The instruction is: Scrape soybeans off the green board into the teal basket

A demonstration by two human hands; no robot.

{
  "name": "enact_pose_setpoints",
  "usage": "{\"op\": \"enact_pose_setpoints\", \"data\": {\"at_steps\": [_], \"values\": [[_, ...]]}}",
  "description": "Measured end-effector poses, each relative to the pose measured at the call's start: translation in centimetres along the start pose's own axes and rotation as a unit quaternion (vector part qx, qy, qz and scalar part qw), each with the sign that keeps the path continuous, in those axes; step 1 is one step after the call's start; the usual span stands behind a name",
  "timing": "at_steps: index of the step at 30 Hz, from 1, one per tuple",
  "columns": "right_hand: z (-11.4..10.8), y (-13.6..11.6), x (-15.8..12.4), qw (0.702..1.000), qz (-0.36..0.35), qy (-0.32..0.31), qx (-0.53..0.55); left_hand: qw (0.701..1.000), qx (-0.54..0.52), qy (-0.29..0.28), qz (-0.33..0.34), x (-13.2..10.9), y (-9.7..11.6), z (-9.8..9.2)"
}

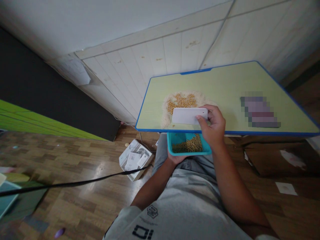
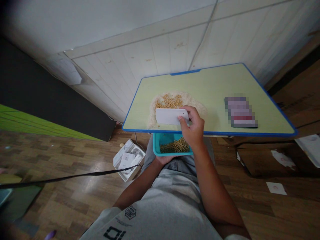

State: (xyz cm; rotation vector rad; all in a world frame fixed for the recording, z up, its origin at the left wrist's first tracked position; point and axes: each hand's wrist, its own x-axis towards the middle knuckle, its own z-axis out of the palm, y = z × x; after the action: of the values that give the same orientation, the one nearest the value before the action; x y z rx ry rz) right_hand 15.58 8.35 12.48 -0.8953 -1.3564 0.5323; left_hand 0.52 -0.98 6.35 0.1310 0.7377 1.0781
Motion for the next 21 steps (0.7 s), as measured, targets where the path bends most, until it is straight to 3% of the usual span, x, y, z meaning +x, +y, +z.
{"op": "enact_pose_setpoints", "data": {"at_steps": [5, 21], "values": [[0.7, 0.0, 0.3, 1.0, -0.013, -0.02, -0.002, 0.996, -0.05, -0.067, 0.017, 1.4, -1.1, -2.0], [0.0, 0.3, 0.7, 0.999, -0.019, -0.048, 0.005, 0.991, -0.07, -0.109, 0.023, 2.7, -1.4, -3.5]]}}
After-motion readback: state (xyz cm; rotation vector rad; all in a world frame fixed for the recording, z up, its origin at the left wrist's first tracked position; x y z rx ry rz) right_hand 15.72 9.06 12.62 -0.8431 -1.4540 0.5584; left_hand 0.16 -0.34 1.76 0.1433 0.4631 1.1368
